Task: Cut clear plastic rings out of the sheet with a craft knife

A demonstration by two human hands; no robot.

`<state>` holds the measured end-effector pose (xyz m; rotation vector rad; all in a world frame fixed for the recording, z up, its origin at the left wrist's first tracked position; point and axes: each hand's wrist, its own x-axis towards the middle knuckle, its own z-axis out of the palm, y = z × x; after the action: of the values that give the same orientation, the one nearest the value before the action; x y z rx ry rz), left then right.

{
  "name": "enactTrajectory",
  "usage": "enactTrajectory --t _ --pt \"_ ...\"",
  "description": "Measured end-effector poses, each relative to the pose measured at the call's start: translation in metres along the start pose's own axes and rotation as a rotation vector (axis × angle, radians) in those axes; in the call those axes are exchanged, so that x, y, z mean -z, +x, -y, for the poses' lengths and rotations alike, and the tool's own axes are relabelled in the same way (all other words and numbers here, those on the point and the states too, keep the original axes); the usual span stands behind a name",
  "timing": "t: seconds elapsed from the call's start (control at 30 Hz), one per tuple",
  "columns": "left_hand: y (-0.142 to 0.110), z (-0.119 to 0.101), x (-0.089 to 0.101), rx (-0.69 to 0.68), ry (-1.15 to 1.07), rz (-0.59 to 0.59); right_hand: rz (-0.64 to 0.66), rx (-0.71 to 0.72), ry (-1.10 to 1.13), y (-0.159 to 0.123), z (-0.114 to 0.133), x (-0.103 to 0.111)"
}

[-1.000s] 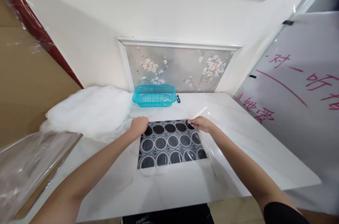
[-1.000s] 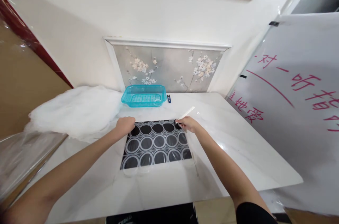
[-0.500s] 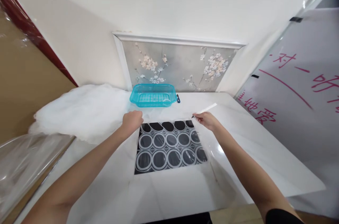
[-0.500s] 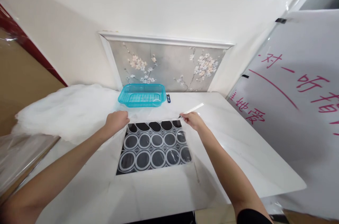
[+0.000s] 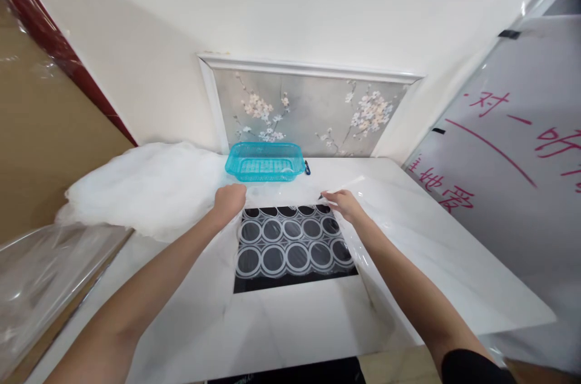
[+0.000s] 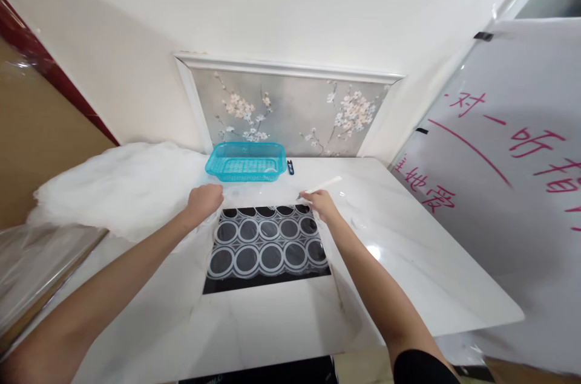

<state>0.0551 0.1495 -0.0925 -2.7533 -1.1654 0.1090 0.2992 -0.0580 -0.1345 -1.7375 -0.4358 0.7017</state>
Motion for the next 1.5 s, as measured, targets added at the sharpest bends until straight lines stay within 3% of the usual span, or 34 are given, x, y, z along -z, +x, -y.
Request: enactTrajectory --t 0.1,0.23,0.37,0.5,0.6,0.7,0.87,1.23,1.33,1.5 --pt "-0.009 -0.002 0.001 -0.025 -0.008 0.003 -0.070 0.120 -0.056 0.001 0.003 -0.001" --pt "-0.057 -0.008 -0.008 -0.085 -0.018 0.012 -0.123 0.276 -0.173 -0.015 0.006 -0.006" --pt "-0.118 -0.019 -0.027 -0.216 -0.021 0.091 0.088 0.403 -0.315 -0.050 -0.002 -0.045" --pt "-0.147 -0.019 -0.043 -0.275 -0.026 0.151 0.322 0.544 -0.421 -0.083 -0.011 -0.101" --pt "-0.150 -0.011 -0.052 -0.325 -0.046 0.158 0.411 0.579 -0.392 -0.095 -0.014 -0.133" --pt "-0.147 -0.003 -0.057 -0.368 -0.066 0.155 0.473 0.560 -0.355 -0.098 -0.017 -0.148" --pt "-0.146 0.005 -0.060 -0.422 -0.109 0.153 0.456 0.492 -0.320 -0.095 -0.023 -0.152" --pt "-0.143 0.009 -0.057 -0.399 -0.168 0.148 0.441 0.538 -0.416 -0.098 -0.024 -0.154" --pt "-0.142 0.010 -0.057 -0.389 -0.150 0.149 0.423 0.669 -0.491 -0.097 -0.029 -0.150" --pt "-0.139 0.011 -0.055 -0.358 -0.142 0.178 0.474 1.184 -0.789 -0.105 -0.039 -0.144"
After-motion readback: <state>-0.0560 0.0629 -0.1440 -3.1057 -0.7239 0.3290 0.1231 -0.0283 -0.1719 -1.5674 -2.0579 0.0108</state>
